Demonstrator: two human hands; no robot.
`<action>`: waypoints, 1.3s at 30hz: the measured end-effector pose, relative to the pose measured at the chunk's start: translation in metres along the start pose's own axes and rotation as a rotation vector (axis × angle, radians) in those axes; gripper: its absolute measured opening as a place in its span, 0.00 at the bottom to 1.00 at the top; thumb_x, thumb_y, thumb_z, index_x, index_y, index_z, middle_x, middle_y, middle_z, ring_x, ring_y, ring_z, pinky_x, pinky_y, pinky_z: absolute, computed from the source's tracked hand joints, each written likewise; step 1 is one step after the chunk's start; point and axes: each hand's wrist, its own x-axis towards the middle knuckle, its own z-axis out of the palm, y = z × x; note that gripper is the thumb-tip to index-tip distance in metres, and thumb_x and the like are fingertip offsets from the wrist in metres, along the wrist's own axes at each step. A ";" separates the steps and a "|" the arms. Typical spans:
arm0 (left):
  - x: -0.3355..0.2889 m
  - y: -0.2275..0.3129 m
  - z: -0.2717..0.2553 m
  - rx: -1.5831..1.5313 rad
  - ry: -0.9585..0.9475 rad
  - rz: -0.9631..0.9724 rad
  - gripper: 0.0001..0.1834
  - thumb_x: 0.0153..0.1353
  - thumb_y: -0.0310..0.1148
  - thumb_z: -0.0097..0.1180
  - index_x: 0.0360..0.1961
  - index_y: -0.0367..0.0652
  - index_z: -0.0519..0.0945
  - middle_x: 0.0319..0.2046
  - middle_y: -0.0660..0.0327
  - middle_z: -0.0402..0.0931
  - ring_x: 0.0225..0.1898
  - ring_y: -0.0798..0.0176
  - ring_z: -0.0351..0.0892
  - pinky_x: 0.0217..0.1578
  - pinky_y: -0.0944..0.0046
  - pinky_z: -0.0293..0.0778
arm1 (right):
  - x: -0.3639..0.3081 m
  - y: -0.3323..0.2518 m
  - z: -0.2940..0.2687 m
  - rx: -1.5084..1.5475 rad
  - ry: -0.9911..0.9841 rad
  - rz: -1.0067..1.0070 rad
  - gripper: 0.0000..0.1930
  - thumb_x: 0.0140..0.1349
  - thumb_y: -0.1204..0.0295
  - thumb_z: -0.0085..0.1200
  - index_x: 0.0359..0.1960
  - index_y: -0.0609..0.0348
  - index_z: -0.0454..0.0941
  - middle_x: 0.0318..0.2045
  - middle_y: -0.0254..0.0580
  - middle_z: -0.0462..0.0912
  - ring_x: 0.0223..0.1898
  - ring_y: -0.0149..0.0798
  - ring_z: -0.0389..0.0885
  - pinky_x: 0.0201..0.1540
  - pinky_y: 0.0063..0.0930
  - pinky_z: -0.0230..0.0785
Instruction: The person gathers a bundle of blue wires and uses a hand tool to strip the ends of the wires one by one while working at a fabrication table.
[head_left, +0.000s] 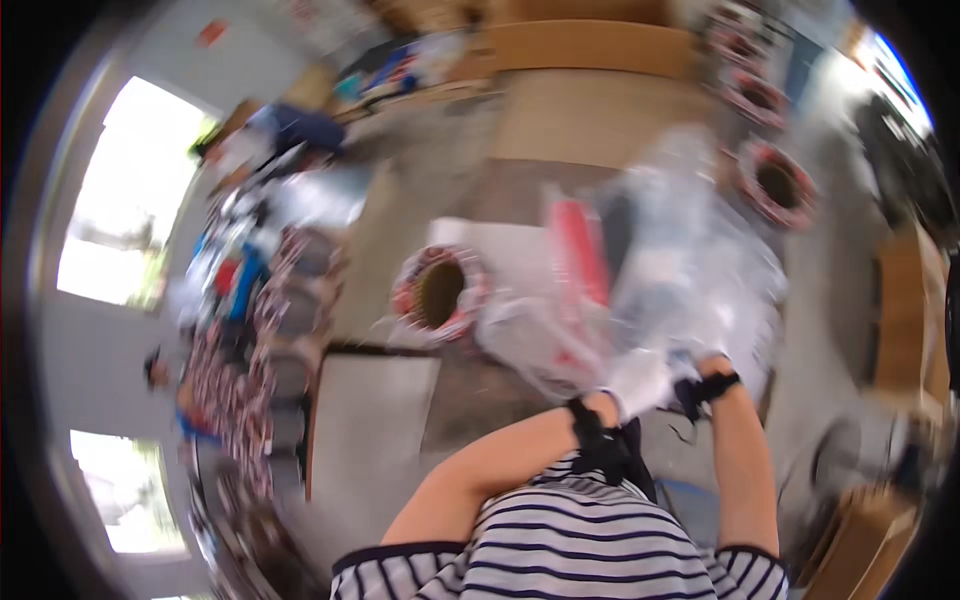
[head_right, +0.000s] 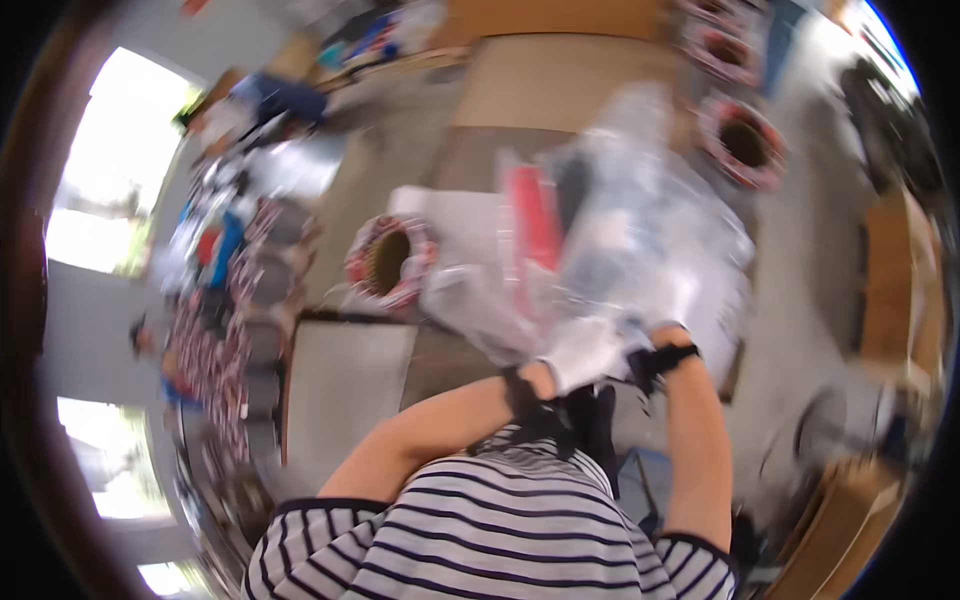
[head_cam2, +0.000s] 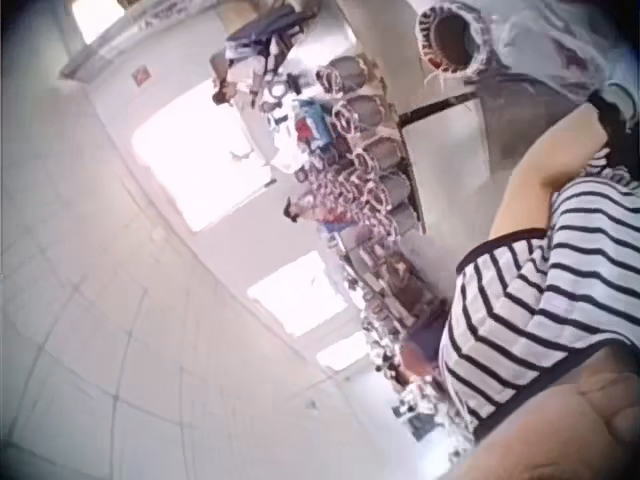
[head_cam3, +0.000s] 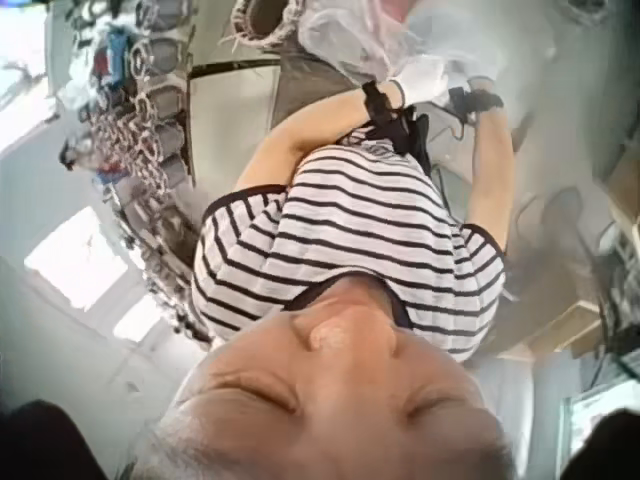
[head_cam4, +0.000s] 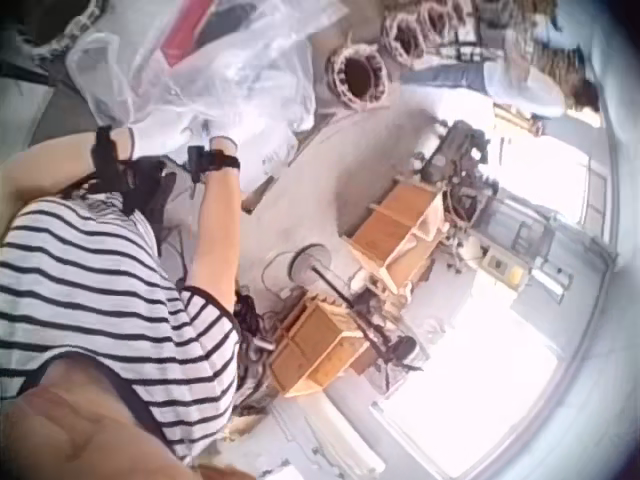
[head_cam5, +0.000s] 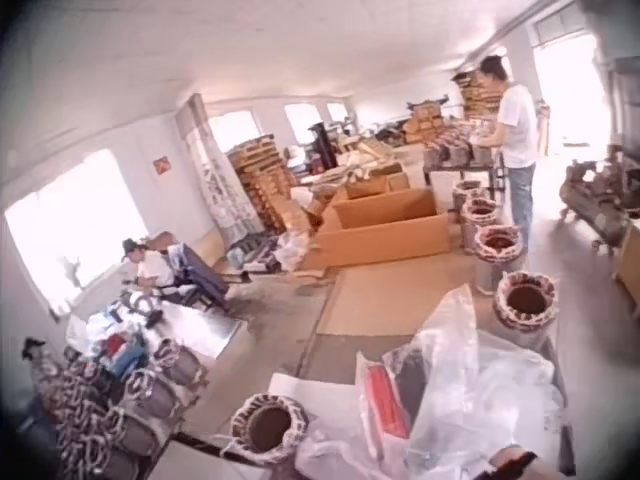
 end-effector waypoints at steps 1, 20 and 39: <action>0.001 -0.006 0.006 -0.018 -0.006 0.019 0.20 0.54 0.38 0.57 0.49 0.49 0.77 0.39 0.46 0.78 0.39 0.44 0.79 0.40 0.50 0.74 | -0.008 -0.003 0.000 0.064 -0.029 -0.022 0.23 0.57 0.64 0.55 0.54 0.59 0.73 0.45 0.50 0.79 0.47 0.43 0.77 0.48 0.32 0.71; -0.013 -0.027 0.013 -0.001 0.467 0.103 0.24 0.54 0.30 0.44 0.51 0.26 0.67 0.35 0.37 0.76 0.36 0.40 0.79 0.38 0.46 0.73 | -0.001 -0.026 -0.046 0.516 0.037 -0.104 0.18 0.59 0.72 0.49 0.52 0.53 0.77 0.41 0.46 0.82 0.39 0.38 0.80 0.43 0.34 0.71; -0.004 0.006 0.053 -0.724 -0.280 0.013 0.16 0.63 0.36 0.51 0.43 0.32 0.74 0.38 0.55 0.78 0.37 0.60 0.78 0.40 0.61 0.74 | -0.189 -0.045 -0.040 1.840 -0.050 0.571 0.05 0.65 0.69 0.48 0.38 0.55 0.70 0.20 0.25 0.67 0.16 0.22 0.64 0.16 0.15 0.56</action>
